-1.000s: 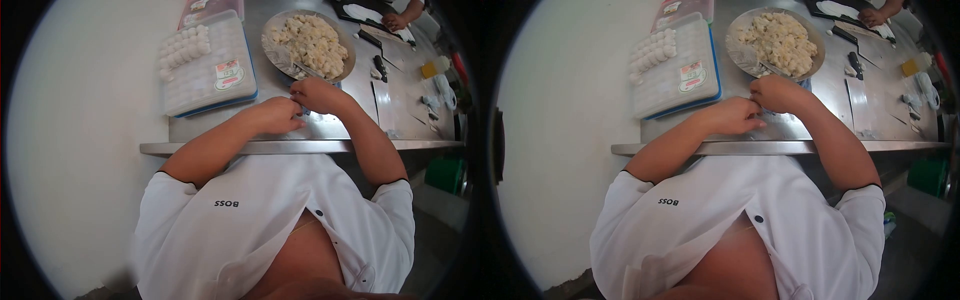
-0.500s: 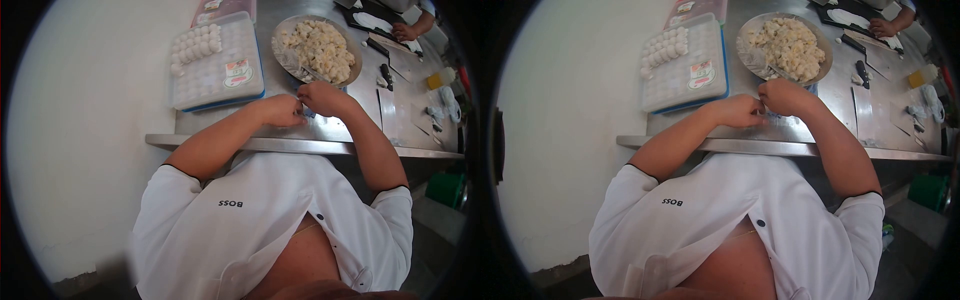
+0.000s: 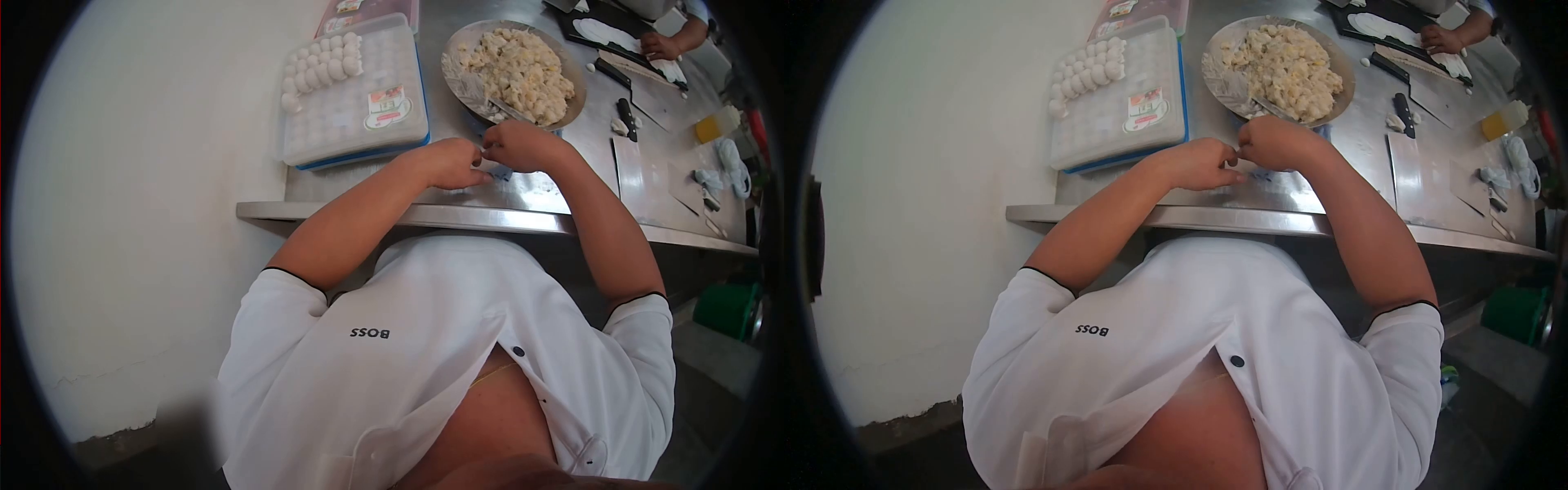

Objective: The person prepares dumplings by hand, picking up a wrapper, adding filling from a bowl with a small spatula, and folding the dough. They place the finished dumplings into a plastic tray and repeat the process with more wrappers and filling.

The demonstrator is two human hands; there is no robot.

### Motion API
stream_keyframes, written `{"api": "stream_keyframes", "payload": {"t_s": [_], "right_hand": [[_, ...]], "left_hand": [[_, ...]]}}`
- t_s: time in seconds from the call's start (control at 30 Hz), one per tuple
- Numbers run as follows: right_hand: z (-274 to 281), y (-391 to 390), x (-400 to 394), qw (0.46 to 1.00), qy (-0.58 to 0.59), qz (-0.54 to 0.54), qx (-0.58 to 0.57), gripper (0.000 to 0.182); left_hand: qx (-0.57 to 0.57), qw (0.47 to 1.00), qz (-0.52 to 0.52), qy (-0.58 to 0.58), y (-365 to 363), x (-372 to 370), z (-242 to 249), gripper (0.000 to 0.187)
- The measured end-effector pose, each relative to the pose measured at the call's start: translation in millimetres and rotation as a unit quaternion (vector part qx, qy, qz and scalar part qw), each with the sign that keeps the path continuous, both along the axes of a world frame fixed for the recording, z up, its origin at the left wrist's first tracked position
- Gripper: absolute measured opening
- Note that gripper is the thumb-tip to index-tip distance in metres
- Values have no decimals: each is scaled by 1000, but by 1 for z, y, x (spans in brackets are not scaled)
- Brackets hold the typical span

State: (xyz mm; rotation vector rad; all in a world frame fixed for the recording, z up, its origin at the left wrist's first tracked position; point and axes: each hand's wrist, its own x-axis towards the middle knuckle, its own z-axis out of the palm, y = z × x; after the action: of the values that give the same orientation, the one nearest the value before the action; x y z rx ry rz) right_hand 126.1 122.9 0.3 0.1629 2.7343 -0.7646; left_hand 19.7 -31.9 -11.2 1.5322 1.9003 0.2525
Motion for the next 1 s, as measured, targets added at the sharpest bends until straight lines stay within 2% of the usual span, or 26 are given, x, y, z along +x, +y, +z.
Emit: {"api": "stream_keyframes", "payload": {"t_s": [0.23, 0.37, 0.63, 0.77, 1.0], "right_hand": [[3, -2, 1, 999, -23, -31, -16, 27], [0, 0, 1, 1000, 3, -6, -6, 28], [-9, 4, -1, 1000, 6, 0, -3, 27], [-14, 7, -3, 1000, 24, 4, -19, 27], [1, 3, -1, 1000, -15, -9, -14, 35]], "left_hand": [[-5, 1000, 9, 23, -3, 2, 3, 52], [9, 1000, 5, 28, -2, -2, -7, 51], [63, 997, 25, -41, 0, -7, -9, 43], [79, 996, 19, -22, 0, -5, -7, 43], [72, 996, 23, -57, 1, 3, -4, 45]]}}
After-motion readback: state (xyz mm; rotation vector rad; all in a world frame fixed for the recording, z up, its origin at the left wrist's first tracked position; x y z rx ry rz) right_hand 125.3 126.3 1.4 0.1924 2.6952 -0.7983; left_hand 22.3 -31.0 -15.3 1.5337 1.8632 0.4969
